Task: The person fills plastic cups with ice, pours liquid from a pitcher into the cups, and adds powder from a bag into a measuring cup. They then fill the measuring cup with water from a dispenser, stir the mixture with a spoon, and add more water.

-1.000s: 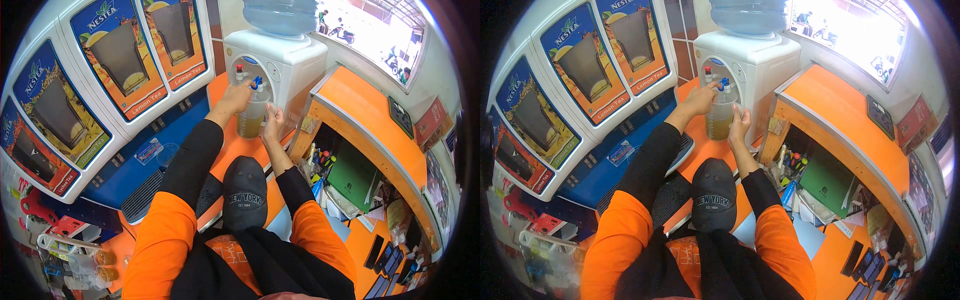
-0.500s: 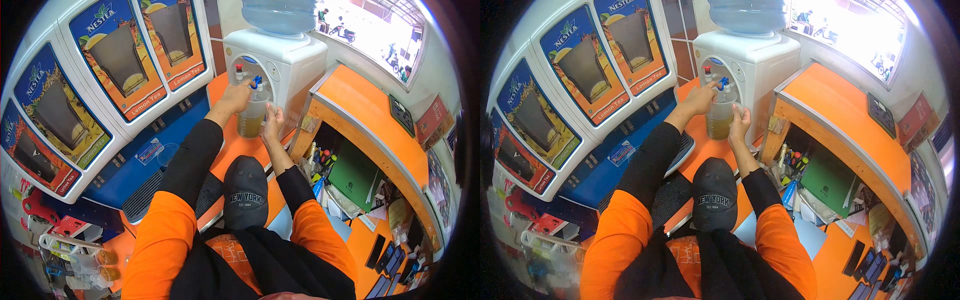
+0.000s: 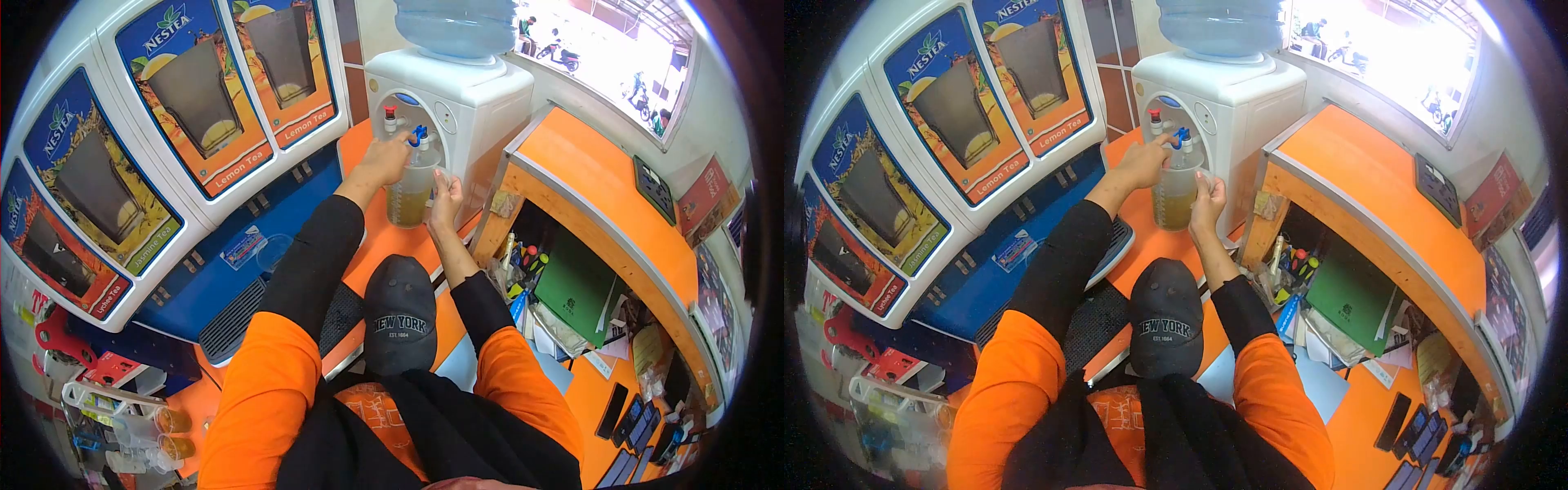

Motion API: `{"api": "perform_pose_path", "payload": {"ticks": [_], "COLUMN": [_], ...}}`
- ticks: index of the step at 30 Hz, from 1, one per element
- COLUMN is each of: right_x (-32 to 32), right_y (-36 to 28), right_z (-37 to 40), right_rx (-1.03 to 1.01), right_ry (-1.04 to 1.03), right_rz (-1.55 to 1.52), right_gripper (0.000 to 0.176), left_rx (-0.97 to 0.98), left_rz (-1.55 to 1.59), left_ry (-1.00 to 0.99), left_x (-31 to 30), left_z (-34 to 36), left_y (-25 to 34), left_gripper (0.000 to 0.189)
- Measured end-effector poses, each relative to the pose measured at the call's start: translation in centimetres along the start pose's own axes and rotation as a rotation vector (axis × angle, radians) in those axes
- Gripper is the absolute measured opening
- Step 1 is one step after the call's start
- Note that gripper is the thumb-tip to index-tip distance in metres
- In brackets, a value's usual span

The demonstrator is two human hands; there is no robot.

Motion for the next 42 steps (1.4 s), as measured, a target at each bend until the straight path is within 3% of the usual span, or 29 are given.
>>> {"api": "perform_pose_path", "payload": {"ticks": [10,13,42], "right_x": [-0.1,-0.2,-0.1], "right_y": [0.5,0.3,-0.2], "right_z": [-0.3,0.0,0.8], "right_rx": [-0.031,-0.011,0.073], "right_ry": [-0.001,0.000,0.002], "right_rz": [-0.040,-0.006,0.037], "right_gripper": [0.018,0.018,0.017], "left_rx": [-0.015,0.006,0.007], "left_rz": [-0.025,0.020,0.025], "left_ry": [-0.034,0.025,0.026], "left_x": [-0.1,-0.1,0.0], "left_z": [0.1,0.0,0.1], "left_y": [0.2,0.0,-0.1], "left_gripper": [0.014,0.005,0.008]}}
Point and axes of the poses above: each hand's wrist, its own z-axis away from the middle knuckle, its own x-axis out of the palm, y = z × x, the point moved 9 cm from there along -z, towards the middle knuckle, and after that the axes turned 6 degrees about z, right-handed, at the moved point
